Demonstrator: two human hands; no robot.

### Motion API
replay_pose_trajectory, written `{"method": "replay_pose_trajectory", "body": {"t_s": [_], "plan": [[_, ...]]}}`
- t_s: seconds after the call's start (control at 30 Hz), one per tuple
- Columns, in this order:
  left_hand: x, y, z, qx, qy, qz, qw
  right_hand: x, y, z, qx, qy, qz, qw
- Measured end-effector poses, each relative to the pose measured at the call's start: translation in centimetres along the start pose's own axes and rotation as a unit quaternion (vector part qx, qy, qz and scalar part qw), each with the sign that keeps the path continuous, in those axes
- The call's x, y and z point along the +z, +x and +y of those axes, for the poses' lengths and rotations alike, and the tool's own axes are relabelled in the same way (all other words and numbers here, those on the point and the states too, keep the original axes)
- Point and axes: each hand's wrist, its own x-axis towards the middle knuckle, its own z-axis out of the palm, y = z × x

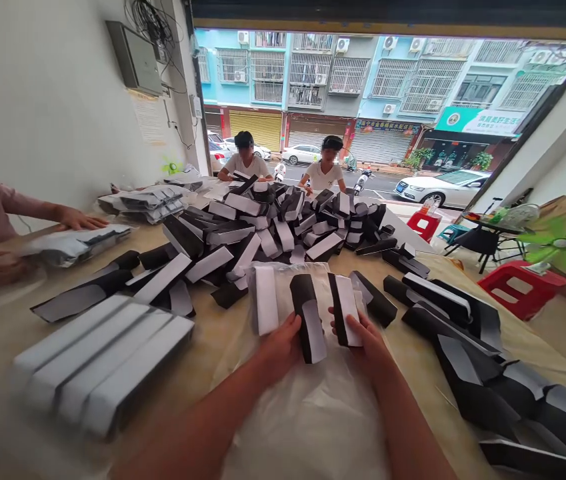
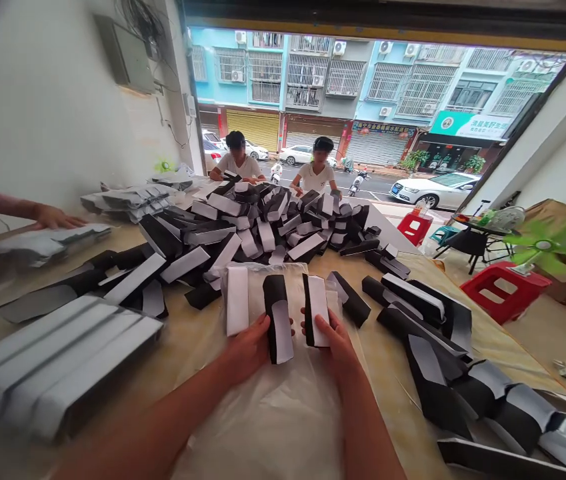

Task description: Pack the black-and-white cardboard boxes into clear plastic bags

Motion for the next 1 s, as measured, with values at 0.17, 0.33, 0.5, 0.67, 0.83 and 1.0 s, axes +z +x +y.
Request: {"method": "replay_pose_trajectory", "body": {"t_s": [0.17, 0.33, 0.5, 0.67, 0.83, 1.0], "plan": [[0.0, 0.1, -0.1, -0.001, -0.020, -0.006, 1.000, 0.2, 0.0, 0.3, -0.002, 0.002, -0.019, 1.000], [0.2, 0.0, -0.1, 0.012, 0.006, -0.039, 0.999, 0.2, -0.1, 1.0, 0.019, -0.007, -0.032, 0.999], [0.1, -0.2, -0.1, 0.010, 0.033, -0.028, 0.999, 0.7, -0.2, 0.8, 0.031, -0.021, -0.023, 0.999], [0.0, 0.0, -0.3, 0.005, 0.055, 0.003, 0.998, 0.9, -0.1, 1.0, 0.041, -0.024, -0.017, 0.999], [-0.3, 0.2, -0.7, 0.020, 0.078, 0.021, 0.997, 0.9, -0.1, 1.5, 0.029, -0.025, -0.003, 0.999], [-0.5, 0.3, -0.9, 0.038, 0.074, 0.020, 0.996, 0.9, -0.5, 1.7, 0.024, -0.034, 0.008, 0.999]]}}
